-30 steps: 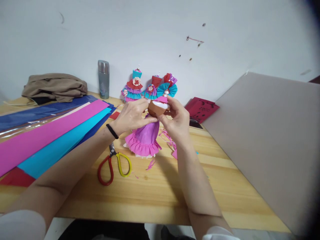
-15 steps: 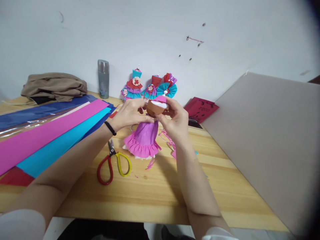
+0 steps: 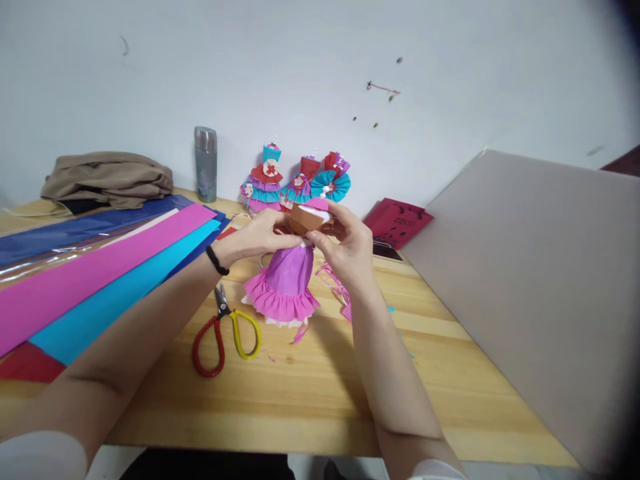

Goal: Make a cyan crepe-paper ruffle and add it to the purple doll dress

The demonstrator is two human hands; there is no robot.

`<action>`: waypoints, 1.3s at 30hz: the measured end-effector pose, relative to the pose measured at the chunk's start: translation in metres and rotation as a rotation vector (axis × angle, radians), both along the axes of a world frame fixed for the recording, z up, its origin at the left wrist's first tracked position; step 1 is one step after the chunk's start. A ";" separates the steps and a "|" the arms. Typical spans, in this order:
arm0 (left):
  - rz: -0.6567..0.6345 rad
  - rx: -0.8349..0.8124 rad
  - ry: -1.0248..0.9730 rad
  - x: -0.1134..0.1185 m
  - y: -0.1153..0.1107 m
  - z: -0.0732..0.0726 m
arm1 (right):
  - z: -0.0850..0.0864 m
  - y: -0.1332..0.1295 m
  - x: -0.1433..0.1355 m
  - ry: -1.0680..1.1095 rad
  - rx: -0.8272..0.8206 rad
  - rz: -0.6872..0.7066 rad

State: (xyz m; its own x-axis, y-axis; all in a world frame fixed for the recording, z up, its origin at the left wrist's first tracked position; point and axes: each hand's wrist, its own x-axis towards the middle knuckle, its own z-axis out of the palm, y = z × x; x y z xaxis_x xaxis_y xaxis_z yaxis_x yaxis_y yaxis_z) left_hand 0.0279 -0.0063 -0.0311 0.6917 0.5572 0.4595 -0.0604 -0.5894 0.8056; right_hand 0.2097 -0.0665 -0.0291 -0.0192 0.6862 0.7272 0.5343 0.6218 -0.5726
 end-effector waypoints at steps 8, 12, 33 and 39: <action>-0.028 -0.077 -0.065 -0.001 -0.011 0.007 | 0.001 -0.006 -0.002 -0.033 0.089 -0.029; -0.038 -0.066 -0.088 0.003 -0.011 0.005 | 0.001 -0.007 -0.003 0.001 0.045 -0.004; -0.085 -0.142 -0.112 -0.003 -0.015 0.015 | 0.014 -0.026 -0.009 -0.082 0.085 -0.179; 0.054 -0.175 -0.244 0.001 -0.025 0.021 | 0.007 -0.024 -0.011 -0.139 0.124 -0.157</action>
